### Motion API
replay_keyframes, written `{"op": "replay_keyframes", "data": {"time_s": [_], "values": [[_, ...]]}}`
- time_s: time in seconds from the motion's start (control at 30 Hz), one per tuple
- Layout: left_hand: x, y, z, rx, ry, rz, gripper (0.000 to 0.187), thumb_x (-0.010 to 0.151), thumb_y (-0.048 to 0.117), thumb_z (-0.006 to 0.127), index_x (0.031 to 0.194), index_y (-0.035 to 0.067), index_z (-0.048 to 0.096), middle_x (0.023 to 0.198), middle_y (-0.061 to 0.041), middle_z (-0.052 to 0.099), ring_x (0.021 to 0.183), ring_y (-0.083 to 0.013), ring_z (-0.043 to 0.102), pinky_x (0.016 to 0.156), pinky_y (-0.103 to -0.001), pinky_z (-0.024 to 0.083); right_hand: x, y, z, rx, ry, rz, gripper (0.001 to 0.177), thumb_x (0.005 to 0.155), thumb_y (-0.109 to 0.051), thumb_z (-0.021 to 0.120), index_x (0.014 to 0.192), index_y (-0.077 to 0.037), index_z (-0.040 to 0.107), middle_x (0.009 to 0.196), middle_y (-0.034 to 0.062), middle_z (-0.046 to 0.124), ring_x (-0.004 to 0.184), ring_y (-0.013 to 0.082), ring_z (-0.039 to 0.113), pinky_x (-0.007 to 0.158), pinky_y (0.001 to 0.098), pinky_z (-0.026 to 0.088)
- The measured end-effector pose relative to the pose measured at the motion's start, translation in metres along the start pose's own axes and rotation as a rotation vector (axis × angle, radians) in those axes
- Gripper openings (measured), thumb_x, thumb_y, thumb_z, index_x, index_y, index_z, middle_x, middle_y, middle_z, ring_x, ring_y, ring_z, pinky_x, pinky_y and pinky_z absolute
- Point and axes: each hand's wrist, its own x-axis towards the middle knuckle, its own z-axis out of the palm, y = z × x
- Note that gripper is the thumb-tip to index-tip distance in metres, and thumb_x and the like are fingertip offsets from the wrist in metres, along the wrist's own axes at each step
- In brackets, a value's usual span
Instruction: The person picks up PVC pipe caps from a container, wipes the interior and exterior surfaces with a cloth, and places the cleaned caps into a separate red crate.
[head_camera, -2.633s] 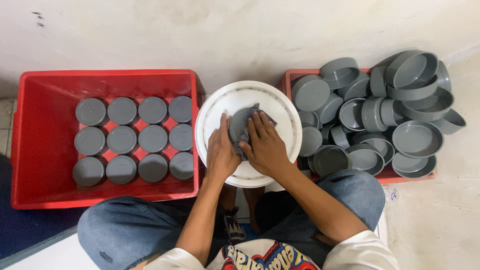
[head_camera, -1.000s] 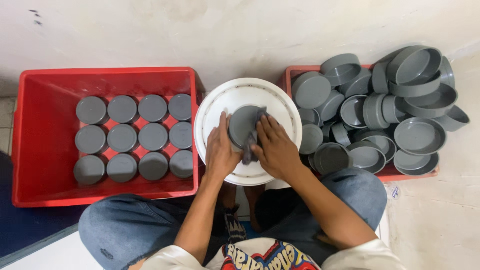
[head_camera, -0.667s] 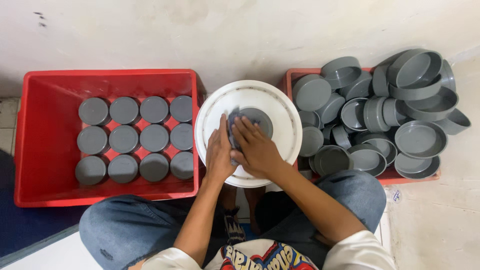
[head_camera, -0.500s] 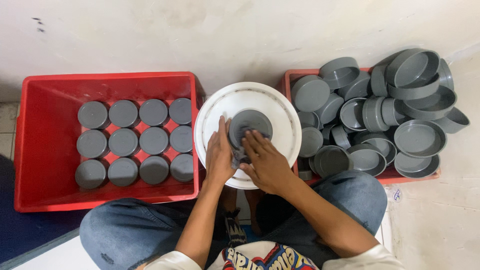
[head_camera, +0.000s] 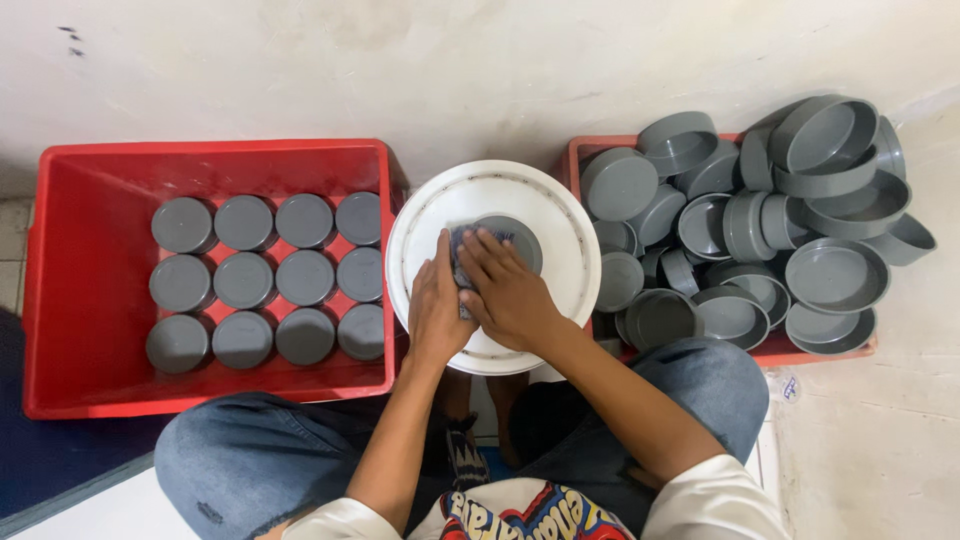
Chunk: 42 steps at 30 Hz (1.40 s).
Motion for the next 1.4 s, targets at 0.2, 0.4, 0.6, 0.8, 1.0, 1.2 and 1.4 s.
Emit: {"op": "replay_keyframes", "data": {"time_s": [0.2,0.4,0.6,0.8,1.0,1.2,1.4], "values": [[0.001,0.012,-0.009,0.032,-0.018,0.017,0.116,0.059,-0.001,0.074,0.155,-0.005,0.010,0.148,-0.024,0.045,0.136,-0.0382,0.042,0.117,-0.050,0.022,-0.043,0.017,0.004,-0.038,0.033,-0.096,0.033,0.096,-0.017,0.056,0.126,-0.009,0.064,0.135,0.0089,0.062,0.132,0.0243,0.052,0.109,0.0349,0.041],[0.003,0.029,-0.020,0.024,-0.015,-0.054,0.120,0.061,0.021,0.090,0.153,-0.004,0.017,0.144,-0.024,0.049,0.135,-0.0394,0.042,0.119,-0.052,0.018,-0.037,0.050,-0.024,-0.129,0.152,0.290,0.031,0.084,-0.006,0.064,0.114,-0.007,0.070,0.120,0.0145,0.067,0.112,0.0341,0.065,0.086,0.0433,0.058],[0.001,0.036,-0.026,0.021,-0.012,-0.084,0.127,0.056,0.029,0.096,0.153,-0.002,0.019,0.143,-0.024,0.047,0.138,-0.0397,0.037,0.119,-0.052,0.016,-0.039,0.072,-0.015,-0.184,-0.090,0.320,0.040,0.088,-0.010,0.059,0.127,-0.007,0.064,0.129,0.0144,0.063,0.133,0.0336,0.050,0.112,0.0462,0.036],[-0.001,0.024,-0.032,-0.001,-0.030,-0.011,0.121,0.060,0.024,0.093,0.154,-0.001,0.021,0.141,-0.027,0.047,0.136,-0.0423,0.037,0.117,-0.052,0.020,-0.034,0.080,-0.042,-0.196,-0.074,0.293,0.054,0.081,-0.018,0.062,0.134,-0.008,0.060,0.129,0.0176,0.061,0.127,0.0397,0.052,0.107,0.0520,0.041],[0.001,0.021,-0.025,0.082,-0.046,0.000,0.126,0.060,0.041,0.091,0.156,0.004,0.019,0.144,-0.024,0.046,0.139,-0.0363,0.036,0.120,-0.047,0.017,-0.041,0.083,-0.030,-0.274,-0.351,0.282,0.032,0.087,-0.033,0.055,0.113,-0.025,0.072,0.117,-0.0017,0.067,0.107,0.0251,0.064,0.081,0.0376,0.056],[-0.005,0.025,-0.033,0.073,-0.109,-0.062,0.118,0.069,0.037,0.087,0.156,0.003,0.015,0.145,-0.026,0.044,0.141,-0.0365,0.034,0.120,-0.047,0.013,-0.034,0.067,-0.056,-0.198,-0.175,0.268,0.019,0.079,-0.031,0.063,0.082,-0.020,0.078,0.094,0.0006,0.070,0.095,0.0276,0.065,0.075,0.0390,0.056],[0.009,0.007,-0.034,-0.047,-0.181,-0.019,0.128,0.059,0.037,0.091,0.156,0.005,0.014,0.151,-0.026,0.037,0.144,-0.0376,0.029,0.121,-0.046,0.013,-0.058,0.097,-0.050,-0.345,-0.197,0.297,0.016,0.072,-0.035,0.066,0.078,-0.024,0.076,0.084,-0.0005,0.069,0.087,0.0255,0.064,0.069,0.0412,0.055]]}}
